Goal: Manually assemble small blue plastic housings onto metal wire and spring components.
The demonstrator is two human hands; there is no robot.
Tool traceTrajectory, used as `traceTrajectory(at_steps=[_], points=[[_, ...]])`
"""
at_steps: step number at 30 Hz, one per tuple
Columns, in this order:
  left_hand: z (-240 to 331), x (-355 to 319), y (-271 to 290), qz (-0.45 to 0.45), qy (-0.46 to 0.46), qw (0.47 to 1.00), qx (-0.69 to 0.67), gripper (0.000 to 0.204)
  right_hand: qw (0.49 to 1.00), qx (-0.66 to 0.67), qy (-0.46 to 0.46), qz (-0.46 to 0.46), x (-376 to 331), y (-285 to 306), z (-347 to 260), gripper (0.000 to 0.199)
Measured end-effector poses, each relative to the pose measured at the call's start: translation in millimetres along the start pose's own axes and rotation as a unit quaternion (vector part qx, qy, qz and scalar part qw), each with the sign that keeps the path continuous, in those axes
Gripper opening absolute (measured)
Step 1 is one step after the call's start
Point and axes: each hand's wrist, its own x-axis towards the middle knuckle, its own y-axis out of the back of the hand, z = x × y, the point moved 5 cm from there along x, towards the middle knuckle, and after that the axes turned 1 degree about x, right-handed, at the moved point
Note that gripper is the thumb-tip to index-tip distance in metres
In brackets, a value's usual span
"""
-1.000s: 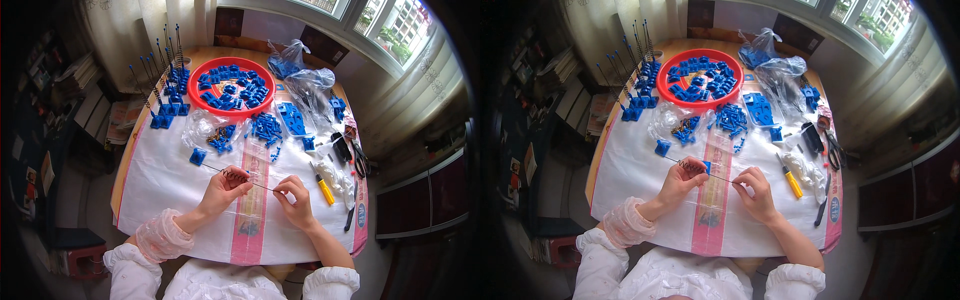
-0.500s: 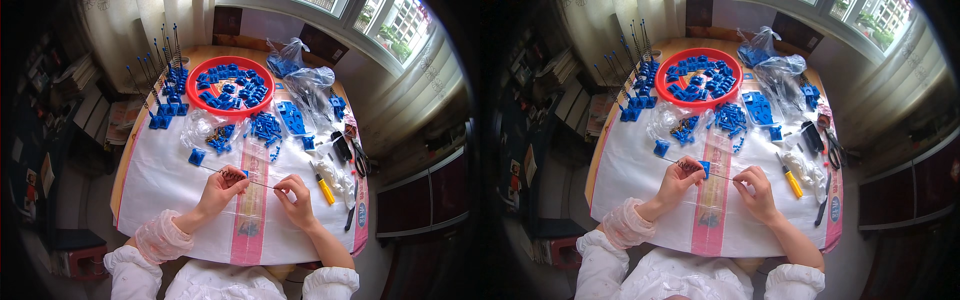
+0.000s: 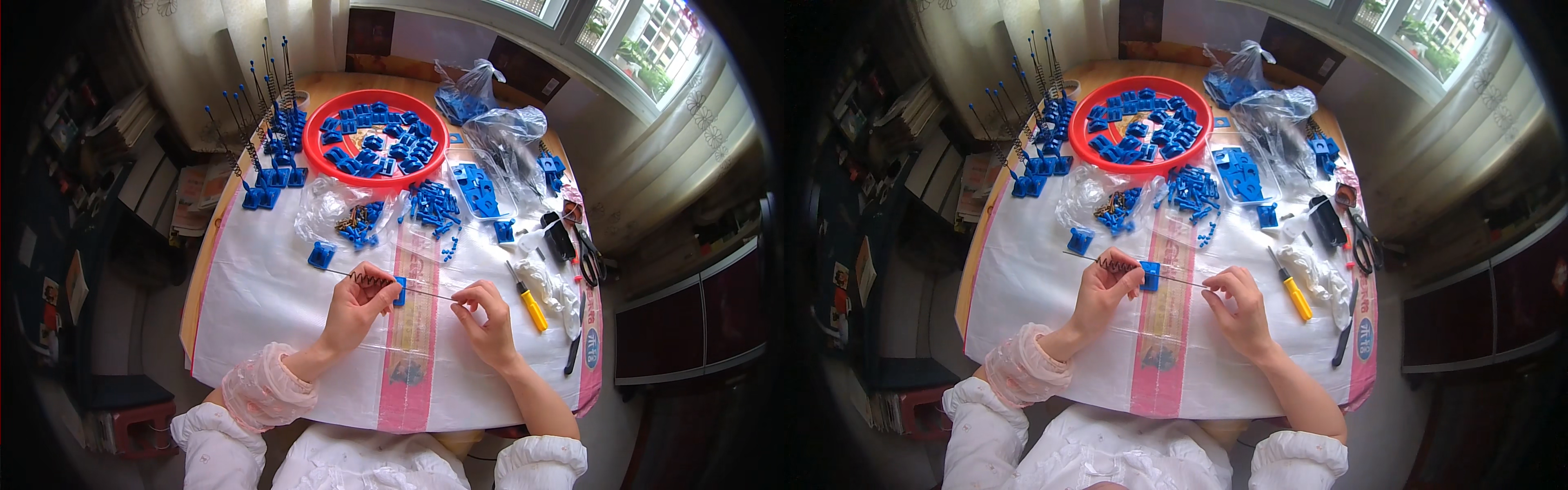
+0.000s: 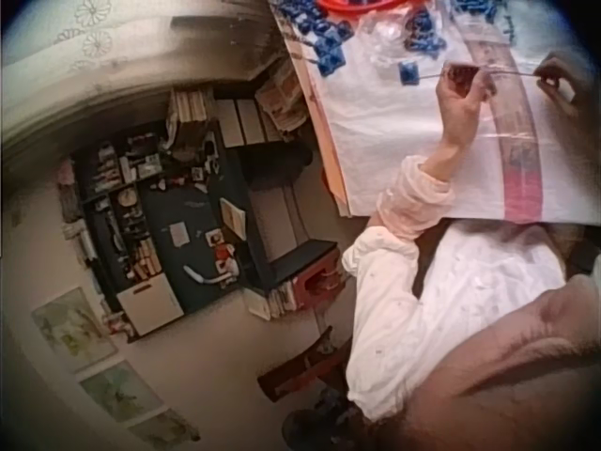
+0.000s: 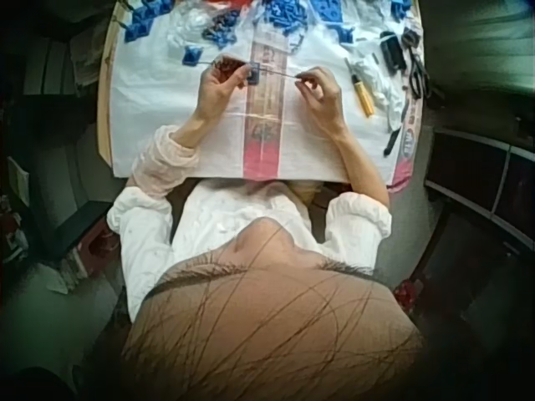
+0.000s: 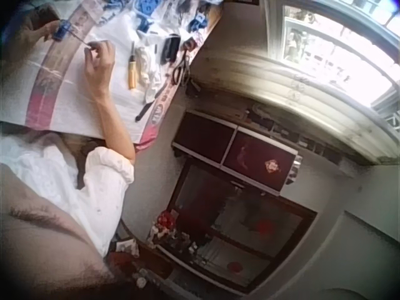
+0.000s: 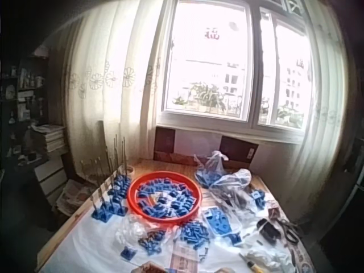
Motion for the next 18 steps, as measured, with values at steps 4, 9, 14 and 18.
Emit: traceTrajectory(at_steps=[4, 9, 14, 18], points=[[-1.4, 2.9, 3.2, 0.011, -0.025, 1.0, -0.01, 0.012, 0.996, -0.015, -0.018, 0.084, 5.8, 23.3, -0.5, 0.018], [-3.0, 3.0, 6.3, 0.018, -0.034, 0.999, -0.027, 0.013, 0.963, 0.062, -0.063, 0.256, 7.9, 78.5, 0.4, 0.011], [-4.8, 3.7, 6.0, 0.021, -0.031, 0.999, -0.025, 0.014, 0.903, 0.183, -0.072, 0.381, 4.2, 143.5, 12.4, 0.021], [-4.8, 4.8, 4.8, 0.024, -0.036, 0.999, -0.019, 0.014, 0.935, 0.093, -0.153, 0.305, 8.8, 149.9, 48.0, 0.029]])
